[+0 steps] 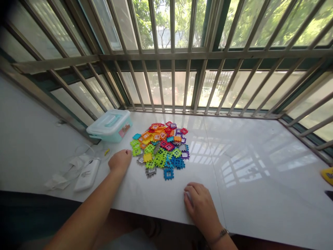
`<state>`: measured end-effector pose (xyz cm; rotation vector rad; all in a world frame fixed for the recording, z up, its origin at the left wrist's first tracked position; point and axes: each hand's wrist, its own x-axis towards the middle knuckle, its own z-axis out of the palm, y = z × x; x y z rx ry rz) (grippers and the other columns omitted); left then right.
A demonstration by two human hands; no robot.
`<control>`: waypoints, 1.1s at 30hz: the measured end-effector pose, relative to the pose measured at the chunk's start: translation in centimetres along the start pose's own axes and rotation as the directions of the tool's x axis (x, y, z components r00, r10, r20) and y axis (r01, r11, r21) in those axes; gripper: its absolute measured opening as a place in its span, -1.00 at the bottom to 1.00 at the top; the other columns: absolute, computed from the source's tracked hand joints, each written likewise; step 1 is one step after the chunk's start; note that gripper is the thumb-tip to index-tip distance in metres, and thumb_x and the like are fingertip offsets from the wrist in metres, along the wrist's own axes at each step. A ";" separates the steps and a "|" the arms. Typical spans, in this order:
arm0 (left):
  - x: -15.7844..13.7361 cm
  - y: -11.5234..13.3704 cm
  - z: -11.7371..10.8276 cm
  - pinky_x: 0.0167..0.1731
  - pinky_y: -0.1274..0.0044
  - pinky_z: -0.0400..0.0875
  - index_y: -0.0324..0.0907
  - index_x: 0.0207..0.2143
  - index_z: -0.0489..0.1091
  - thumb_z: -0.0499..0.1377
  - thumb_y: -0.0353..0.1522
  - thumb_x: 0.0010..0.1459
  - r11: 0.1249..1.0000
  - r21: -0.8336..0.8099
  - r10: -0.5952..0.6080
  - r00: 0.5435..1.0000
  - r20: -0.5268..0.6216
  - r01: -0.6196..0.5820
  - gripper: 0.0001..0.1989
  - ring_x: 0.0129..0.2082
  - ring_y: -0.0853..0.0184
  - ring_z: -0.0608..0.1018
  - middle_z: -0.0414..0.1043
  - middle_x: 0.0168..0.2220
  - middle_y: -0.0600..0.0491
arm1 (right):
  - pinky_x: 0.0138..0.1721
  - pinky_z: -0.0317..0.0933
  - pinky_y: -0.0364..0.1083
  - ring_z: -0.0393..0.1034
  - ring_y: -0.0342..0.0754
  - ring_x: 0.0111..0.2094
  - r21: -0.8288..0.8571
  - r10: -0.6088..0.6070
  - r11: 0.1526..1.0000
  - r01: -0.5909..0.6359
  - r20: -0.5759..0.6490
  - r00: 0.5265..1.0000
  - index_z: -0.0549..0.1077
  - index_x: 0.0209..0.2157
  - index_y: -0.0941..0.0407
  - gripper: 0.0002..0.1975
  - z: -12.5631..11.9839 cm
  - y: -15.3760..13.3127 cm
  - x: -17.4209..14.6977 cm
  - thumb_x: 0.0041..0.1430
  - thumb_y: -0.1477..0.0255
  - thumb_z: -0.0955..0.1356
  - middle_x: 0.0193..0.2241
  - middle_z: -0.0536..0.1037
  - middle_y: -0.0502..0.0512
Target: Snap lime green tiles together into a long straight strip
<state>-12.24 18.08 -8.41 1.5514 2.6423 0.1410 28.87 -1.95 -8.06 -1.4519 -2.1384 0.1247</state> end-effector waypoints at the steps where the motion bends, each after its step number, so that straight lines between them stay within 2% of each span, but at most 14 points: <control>1: 0.2 0.0 0.1 -0.19 0.28 0.48 -0.19 -0.06 0.70 -0.10 -0.18 0.45 1.000 0.002 -0.002 1.000 0.004 0.002 -0.43 -0.10 -0.08 0.68 0.68 -0.08 -0.31 | 0.01 0.50 0.12 0.54 0.13 -0.02 0.022 -0.012 1.000 0.012 0.018 1.000 0.53 -0.02 0.01 -0.84 0.1 -0.2 1.3 0.47 0.43 0.32 -0.04 0.60 0.20; 5: 0.4 0.1 0.2 -0.20 0.29 0.49 -0.16 -0.06 0.71 -0.11 -0.16 0.44 1.000 0.014 -0.005 1.000 0.006 0.005 -0.42 -0.09 -0.09 0.68 0.69 -0.07 -0.29 | 0.06 0.50 0.15 0.53 0.15 0.01 0.056 -0.026 0.998 0.023 0.065 0.998 0.48 0.09 0.03 -0.77 0.8 0.7 7.1 0.44 0.41 0.38 0.02 0.58 0.22; 8: 0.5 0.0 0.1 -0.22 0.29 0.48 -0.14 -0.04 0.70 -0.12 -0.15 0.44 1.000 0.026 -0.011 1.000 0.004 0.011 -0.41 -0.08 -0.10 0.68 0.69 -0.07 -0.28 | 0.13 0.48 0.19 0.50 0.20 0.10 0.093 -0.057 0.994 0.050 0.078 0.995 0.45 0.14 0.03 -0.67 1.5 3.2 10.8 0.41 0.30 0.45 0.10 0.54 0.25; 10: 0.5 0.0 0.1 -0.22 0.30 0.48 -0.13 -0.06 0.70 -0.12 -0.15 0.43 0.999 0.032 -0.010 1.000 0.005 0.010 -0.42 -0.08 -0.10 0.68 0.69 -0.07 -0.27 | 0.17 0.46 0.21 0.48 0.21 0.13 0.135 -0.100 0.987 0.087 0.090 0.991 0.45 0.16 0.03 -0.59 2.1 5.0 12.1 0.36 0.24 0.50 0.14 0.53 0.26; 13: 0.5 0.0 0.2 -0.23 0.30 0.47 -0.11 -0.09 0.70 -0.13 -0.15 0.44 0.999 0.041 -0.006 1.000 0.007 0.006 -0.42 -0.08 -0.10 0.68 0.69 -0.08 -0.26 | 0.20 0.43 0.23 0.47 0.22 0.16 0.172 -0.100 0.981 0.085 0.078 0.992 0.46 0.15 0.01 -0.54 2.8 6.6 12.5 0.32 0.19 0.53 0.14 0.55 0.25; 17: 0.5 0.1 0.2 -0.23 0.30 0.47 -0.11 -0.09 0.69 -0.13 -0.14 0.44 0.999 0.053 -0.011 1.000 0.013 0.011 -0.42 -0.08 -0.10 0.68 0.69 -0.07 -0.25 | 0.19 0.42 0.22 0.47 0.23 0.17 0.191 -0.080 0.980 0.063 0.081 0.993 0.48 0.14 0.00 -0.55 3.3 7.0 11.9 0.31 0.17 0.54 0.14 0.57 0.24; 26: 0.6 0.1 0.1 -0.27 0.31 0.45 -0.11 -0.07 0.69 -0.13 -0.12 0.43 0.997 0.072 -0.031 0.999 0.021 0.029 -0.41 -0.08 -0.11 0.67 0.68 -0.07 -0.25 | 0.16 0.40 0.20 0.49 0.20 0.11 0.238 -0.079 0.969 0.061 0.067 0.995 0.49 0.08 0.00 -0.64 3.8 7.1 12.0 0.31 0.30 0.53 0.06 0.63 0.20; 29: 0.6 0.1 0.2 -0.27 0.31 0.45 -0.10 -0.08 0.69 -0.13 -0.12 0.43 0.997 0.066 -0.028 1.000 0.011 0.028 -0.41 -0.09 -0.11 0.67 0.69 -0.07 -0.25 | 0.16 0.41 0.19 0.50 0.19 0.09 0.276 -0.074 0.960 0.051 0.073 0.995 0.49 0.08 0.00 -0.62 3.4 7.3 11.8 0.30 0.29 0.55 0.05 0.63 0.19; 33: 0.6 0.1 0.1 -0.27 0.29 0.46 -0.10 -0.07 0.70 -0.14 -0.11 0.43 0.998 0.064 -0.027 1.000 0.011 0.026 -0.40 -0.09 -0.13 0.67 0.68 -0.06 -0.27 | 0.07 0.47 0.09 0.55 0.11 0.01 0.364 -0.087 0.931 0.028 0.146 0.985 0.49 0.12 -0.02 -0.57 1.6 8.8 11.2 0.29 0.22 0.56 0.03 0.63 0.15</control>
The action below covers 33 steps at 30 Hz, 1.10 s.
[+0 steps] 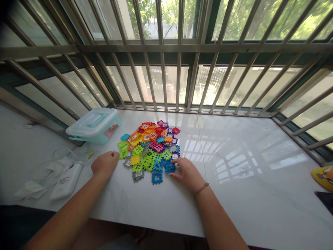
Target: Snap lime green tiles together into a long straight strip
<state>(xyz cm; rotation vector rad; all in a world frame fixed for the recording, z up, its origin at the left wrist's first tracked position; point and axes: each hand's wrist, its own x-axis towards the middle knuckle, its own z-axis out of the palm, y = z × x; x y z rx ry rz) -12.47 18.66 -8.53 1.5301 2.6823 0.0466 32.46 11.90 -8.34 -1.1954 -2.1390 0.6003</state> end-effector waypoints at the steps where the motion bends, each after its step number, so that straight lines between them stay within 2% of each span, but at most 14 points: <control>1: 0.0 0.0 0.0 -0.27 0.29 0.46 -0.10 -0.07 0.70 -0.14 -0.11 0.43 1.000 0.000 -0.003 1.000 0.005 0.003 -0.39 -0.09 -0.13 0.67 0.68 -0.06 -0.27 | 0.03 0.48 0.07 0.56 0.10 -0.02 0.008 0.021 1.000 -0.021 0.006 1.000 0.50 0.13 -0.03 -0.56 -0.8 0.5 -0.4 0.29 0.20 0.55 0.02 0.63 0.15; 3: 0.0 0.1 -0.1 -0.27 0.29 0.46 -0.10 -0.06 0.70 -0.14 -0.12 0.43 1.000 -0.001 -0.009 1.000 0.017 0.009 -0.39 -0.09 -0.13 0.67 0.68 -0.05 -0.27 | -0.01 0.50 0.07 0.57 0.09 -0.07 -0.017 0.087 0.996 -0.088 -0.047 0.995 0.51 0.13 -0.03 -0.55 -2.4 2.1 -1.1 0.29 0.15 0.54 0.01 0.63 0.15; 6: -0.1 0.1 -0.3 -0.27 0.30 0.45 -0.08 -0.05 0.69 -0.15 -0.10 0.42 1.000 0.006 -0.011 1.000 0.025 0.011 -0.39 -0.08 -0.13 0.67 0.68 -0.05 -0.26 | 0.02 0.48 0.15 0.55 0.16 -0.06 -0.122 0.160 0.974 -0.189 -0.219 0.963 0.53 0.10 0.00 -0.58 -4.2 5.0 -1.8 0.32 0.11 0.50 -0.03 0.65 0.20; 9: -0.1 0.2 -0.4 -0.26 0.30 0.46 -0.08 -0.06 0.69 -0.16 -0.10 0.42 1.000 0.015 -0.011 0.999 0.033 0.010 -0.38 -0.07 -0.13 0.67 0.68 -0.05 -0.27 | 0.14 0.42 0.24 0.52 0.24 0.05 -0.226 0.153 0.944 -0.241 -0.349 0.925 0.55 0.07 0.04 -0.65 -4.8 7.0 -1.9 0.36 0.18 0.42 0.02 0.66 0.24; 12: 0.0 0.1 -0.3 -0.26 0.30 0.46 -0.08 -0.07 0.69 -0.15 -0.10 0.42 1.000 0.012 -0.014 0.999 0.037 0.013 -0.39 -0.07 -0.13 0.66 0.68 -0.05 -0.27 | 0.27 0.33 0.27 0.44 0.25 0.17 -0.315 0.107 0.915 -0.253 -0.415 0.903 0.58 0.04 0.07 -0.72 -4.3 7.2 -1.7 0.37 0.32 0.37 0.15 0.59 0.26; 14: 0.0 0.1 -0.3 -0.25 0.29 0.46 -0.08 -0.07 0.69 -0.14 -0.10 0.41 1.000 0.008 -0.016 0.999 0.036 0.016 -0.40 -0.07 -0.14 0.66 0.67 -0.05 -0.27 | 0.26 0.33 0.24 0.43 0.23 0.14 -0.361 0.091 0.894 -0.266 -0.434 0.896 0.60 0.02 0.08 -0.73 -3.8 6.8 -1.5 0.36 0.38 0.35 0.13 0.57 0.28; 17: 0.0 0.1 -0.2 -0.24 0.29 0.47 -0.09 -0.05 0.69 -0.12 -0.09 0.41 1.000 0.003 -0.015 0.999 0.042 0.015 -0.41 -0.06 -0.14 0.66 0.67 -0.03 -0.28 | 0.17 0.36 0.21 0.42 0.21 0.03 -0.404 0.103 0.861 -0.308 -0.455 0.884 0.63 -0.01 0.10 -0.73 -3.1 5.9 -1.3 0.38 0.38 0.34 0.00 0.57 0.29; 21: 0.0 0.1 -0.2 -0.22 0.31 0.47 -0.09 -0.03 0.69 -0.10 -0.08 0.41 1.000 0.001 -0.017 0.999 0.045 0.017 -0.42 -0.05 -0.13 0.66 0.67 -0.02 -0.28 | 0.11 0.37 0.20 0.41 0.22 -0.02 -0.445 0.155 0.817 -0.368 -0.445 0.882 0.61 0.10 0.07 -0.66 -2.5 5.4 -1.2 0.39 0.36 0.34 -0.03 0.55 0.28; 26: 0.0 0.2 -0.4 -0.24 0.29 0.46 -0.10 -0.03 0.68 -0.12 -0.08 0.42 1.000 -0.003 -0.025 0.998 0.056 0.026 -0.41 -0.05 -0.16 0.66 0.67 -0.03 -0.29 | 0.10 0.38 0.25 0.41 0.27 0.05 -0.443 0.218 0.800 -0.404 -0.414 0.884 0.60 0.14 0.06 -0.63 -2.2 5.5 -1.2 0.38 0.33 0.34 0.06 0.56 0.31; 33: -0.3 0.4 -0.7 -0.26 0.30 0.46 -0.10 -0.04 0.68 -0.14 -0.10 0.41 1.000 0.018 -0.020 0.999 0.045 0.019 -0.40 -0.06 -0.15 0.66 0.67 -0.04 -0.29 | 0.29 0.28 0.29 0.40 0.29 0.21 -0.432 0.213 0.825 -0.364 -0.360 0.908 0.54 0.23 0.06 -0.57 -1.8 6.0 -1.2 0.42 0.31 0.31 0.19 0.56 0.30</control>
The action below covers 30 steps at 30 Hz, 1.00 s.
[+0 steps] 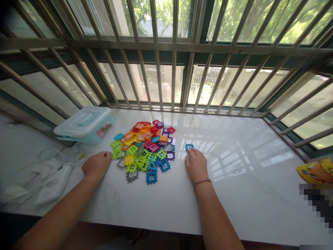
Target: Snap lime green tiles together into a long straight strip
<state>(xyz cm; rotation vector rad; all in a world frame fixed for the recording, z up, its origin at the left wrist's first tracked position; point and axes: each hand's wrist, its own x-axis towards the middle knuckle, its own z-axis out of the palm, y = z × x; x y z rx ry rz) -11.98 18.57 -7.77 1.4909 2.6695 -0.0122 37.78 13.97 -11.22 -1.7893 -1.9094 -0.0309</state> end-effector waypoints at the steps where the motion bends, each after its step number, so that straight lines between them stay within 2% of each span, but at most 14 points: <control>1: 0.0 0.0 0.0 -0.26 0.29 0.46 -0.10 -0.04 0.68 -0.14 -0.10 0.41 1.000 0.001 0.003 1.000 -0.001 -0.003 -0.40 -0.06 -0.15 0.66 0.67 -0.04 -0.29 | 0.32 0.27 0.29 0.39 0.29 0.23 -0.004 -0.005 1.000 0.005 0.008 1.000 0.53 0.26 0.07 -0.55 0.2 0.1 0.0 0.43 0.31 0.31 0.21 0.55 0.30; 7: 0.1 -0.1 0.1 -0.26 0.27 0.47 -0.09 -0.03 0.69 -0.16 -0.10 0.42 1.000 0.006 0.004 1.000 0.000 -0.004 -0.38 -0.05 -0.16 0.66 0.67 -0.02 -0.29 | 0.39 0.19 0.30 0.34 0.28 0.33 -0.041 -0.055 0.998 0.055 -0.011 0.998 0.40 0.39 0.07 -0.47 1.2 0.4 -0.1 0.48 0.27 0.27 0.32 0.48 0.31; 11: 0.1 -0.1 0.2 -0.25 0.27 0.47 -0.09 -0.02 0.69 -0.15 -0.11 0.42 1.000 0.005 -0.002 1.000 -0.002 0.002 -0.39 -0.05 -0.15 0.66 0.67 -0.02 -0.29 | 0.41 0.13 0.36 0.25 0.33 0.41 -0.051 -0.040 0.998 0.040 0.010 0.999 0.34 0.43 0.07 -0.43 1.4 0.2 -0.4 0.48 0.22 0.28 0.39 0.42 0.30; 16: 0.0 -0.1 0.1 -0.24 0.29 0.47 -0.09 -0.03 0.69 -0.14 -0.09 0.43 1.000 -0.002 0.005 1.000 -0.008 -0.005 -0.39 -0.05 -0.14 0.66 0.67 -0.02 -0.30 | 0.42 0.11 0.40 0.20 0.37 0.43 -0.026 -0.024 0.999 0.024 0.019 1.000 0.40 0.37 0.11 -0.45 1.2 0.0 -0.4 0.47 0.19 0.29 0.40 0.39 0.37; 25: 0.0 0.0 0.1 -0.25 0.29 0.46 -0.09 -0.02 0.69 -0.15 -0.11 0.42 1.000 -0.002 -0.001 1.000 -0.004 0.001 -0.39 -0.04 -0.14 0.66 0.67 -0.02 -0.29 | 0.39 0.10 0.46 0.22 0.40 0.43 -0.012 -0.014 1.000 0.014 0.049 0.999 0.41 0.35 0.05 -0.50 1.0 -0.4 -0.5 0.49 0.22 0.28 0.40 0.43 0.26; 30: 0.1 -0.1 0.3 -0.24 0.30 0.46 -0.10 -0.03 0.70 -0.14 -0.12 0.42 1.000 0.002 0.019 1.000 -0.024 -0.019 -0.39 -0.06 -0.14 0.66 0.67 -0.03 -0.29 | 0.41 0.13 0.43 0.21 0.35 0.44 0.051 -0.049 0.997 0.049 0.005 0.999 0.42 0.35 0.07 -0.49 0.5 -0.7 -0.2 0.48 0.23 0.28 0.40 0.41 0.30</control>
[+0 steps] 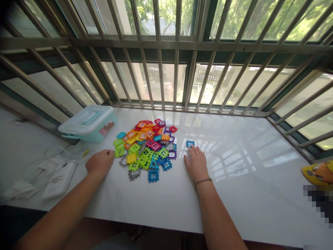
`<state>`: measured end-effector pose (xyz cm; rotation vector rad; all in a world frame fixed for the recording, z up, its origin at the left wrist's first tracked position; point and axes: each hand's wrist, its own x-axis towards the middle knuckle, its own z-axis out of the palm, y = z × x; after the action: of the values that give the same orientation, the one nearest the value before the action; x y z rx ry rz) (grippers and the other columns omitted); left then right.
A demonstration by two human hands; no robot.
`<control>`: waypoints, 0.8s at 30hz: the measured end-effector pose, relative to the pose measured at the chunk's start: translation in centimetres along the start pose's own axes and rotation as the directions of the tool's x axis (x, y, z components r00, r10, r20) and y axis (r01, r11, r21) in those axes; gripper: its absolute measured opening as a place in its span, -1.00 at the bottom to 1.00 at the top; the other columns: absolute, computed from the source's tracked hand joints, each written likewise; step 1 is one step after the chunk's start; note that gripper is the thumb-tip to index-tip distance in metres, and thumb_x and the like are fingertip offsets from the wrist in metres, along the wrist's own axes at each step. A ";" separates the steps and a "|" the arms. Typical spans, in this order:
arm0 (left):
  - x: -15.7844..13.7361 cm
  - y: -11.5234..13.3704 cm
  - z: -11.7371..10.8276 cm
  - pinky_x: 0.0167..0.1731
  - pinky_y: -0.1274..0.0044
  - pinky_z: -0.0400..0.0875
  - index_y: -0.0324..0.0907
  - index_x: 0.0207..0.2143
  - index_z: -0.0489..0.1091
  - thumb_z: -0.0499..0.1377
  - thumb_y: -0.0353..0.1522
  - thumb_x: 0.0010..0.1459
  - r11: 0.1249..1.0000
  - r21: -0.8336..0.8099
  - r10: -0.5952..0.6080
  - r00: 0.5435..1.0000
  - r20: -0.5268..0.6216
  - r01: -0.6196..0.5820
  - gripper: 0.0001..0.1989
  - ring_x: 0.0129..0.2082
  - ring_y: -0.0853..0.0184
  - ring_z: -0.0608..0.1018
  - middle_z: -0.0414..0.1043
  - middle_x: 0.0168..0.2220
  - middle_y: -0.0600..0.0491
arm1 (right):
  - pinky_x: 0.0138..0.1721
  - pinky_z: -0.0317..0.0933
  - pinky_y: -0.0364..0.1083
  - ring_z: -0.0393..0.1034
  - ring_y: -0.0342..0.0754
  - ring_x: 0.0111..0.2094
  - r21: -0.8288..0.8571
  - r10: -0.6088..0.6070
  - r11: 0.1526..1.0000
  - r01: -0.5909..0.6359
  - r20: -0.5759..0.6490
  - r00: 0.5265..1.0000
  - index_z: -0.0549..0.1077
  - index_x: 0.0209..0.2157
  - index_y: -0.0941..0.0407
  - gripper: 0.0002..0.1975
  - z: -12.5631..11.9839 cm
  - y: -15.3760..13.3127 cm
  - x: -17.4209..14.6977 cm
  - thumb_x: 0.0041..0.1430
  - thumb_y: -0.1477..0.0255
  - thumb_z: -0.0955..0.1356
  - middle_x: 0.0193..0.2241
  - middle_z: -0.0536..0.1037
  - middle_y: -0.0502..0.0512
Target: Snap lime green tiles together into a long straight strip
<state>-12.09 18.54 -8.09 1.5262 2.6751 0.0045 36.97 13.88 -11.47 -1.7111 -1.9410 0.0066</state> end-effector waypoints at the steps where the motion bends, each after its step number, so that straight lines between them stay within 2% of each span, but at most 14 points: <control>1: 0.0 0.0 0.0 -0.24 0.29 0.46 -0.10 -0.03 0.70 -0.14 -0.12 0.42 1.000 0.000 -0.001 1.000 -0.003 0.001 -0.39 -0.06 -0.14 0.66 0.67 -0.03 -0.29 | 0.41 0.15 0.40 0.23 0.33 0.42 0.022 -0.020 1.000 0.020 -0.007 1.000 0.44 0.33 0.08 -0.51 -0.2 -0.2 0.1 0.48 0.23 0.29 0.37 0.43 0.31; 5: 0.0 0.0 0.0 -0.25 0.30 0.45 -0.10 -0.05 0.70 -0.12 -0.11 0.41 1.000 -0.004 -0.013 1.000 -0.005 0.013 -0.40 -0.07 -0.13 0.66 0.68 -0.04 -0.28 | 0.37 0.25 0.31 0.37 0.26 0.29 0.121 -0.105 0.987 0.108 -0.028 0.994 0.57 0.15 0.07 -0.65 -1.4 -1.3 0.7 0.47 0.27 0.31 0.20 0.55 0.32; 9: -0.1 0.1 -0.1 -0.26 0.31 0.45 -0.11 -0.06 0.70 -0.13 -0.11 0.42 1.000 -0.008 -0.009 1.000 -0.005 0.009 -0.39 -0.08 -0.12 0.66 0.68 -0.06 -0.29 | 0.31 0.32 0.27 0.44 0.21 0.19 0.179 -0.179 0.968 0.175 0.004 0.984 0.60 0.03 0.04 -0.74 -2.0 -2.6 0.8 0.49 0.31 0.31 0.07 0.60 0.25; 13: 0.0 0.1 -0.1 -0.24 0.31 0.45 -0.11 -0.06 0.70 -0.12 -0.11 0.42 1.000 -0.019 -0.007 1.000 -0.008 0.007 -0.41 -0.08 -0.11 0.66 0.68 -0.05 -0.28 | 0.39 0.25 0.30 0.39 0.22 0.28 0.166 -0.224 0.964 0.208 0.085 0.971 0.55 0.15 0.04 -0.68 -1.5 -3.4 0.4 0.47 0.30 0.34 0.20 0.57 0.24; 17: -0.1 0.1 -0.1 -0.24 0.31 0.46 -0.10 -0.06 0.70 -0.12 -0.10 0.42 1.000 -0.019 -0.009 1.000 -0.004 0.009 -0.40 -0.07 -0.11 0.66 0.68 -0.05 -0.28 | 0.45 0.12 0.43 0.25 0.32 0.43 0.111 -0.235 0.970 0.218 0.186 0.954 0.48 0.30 0.00 -0.55 -0.7 -3.9 -0.1 0.47 0.24 0.36 0.36 0.47 0.21; 24: 0.0 0.1 0.0 -0.23 0.30 0.46 -0.11 -0.03 0.69 -0.13 -0.09 0.42 1.000 -0.017 -0.018 1.000 -0.002 0.018 -0.39 -0.06 -0.12 0.66 0.67 -0.04 -0.29 | 0.46 0.02 0.52 0.15 0.38 0.49 0.114 -0.267 0.963 0.244 0.272 0.925 0.41 0.39 -0.08 -0.47 -0.7 -4.5 -0.4 0.48 0.14 0.37 0.44 0.37 0.19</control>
<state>-12.07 18.60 -8.11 1.4979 2.6837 0.0288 33.18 12.37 -9.44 -1.4576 -2.3315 0.2422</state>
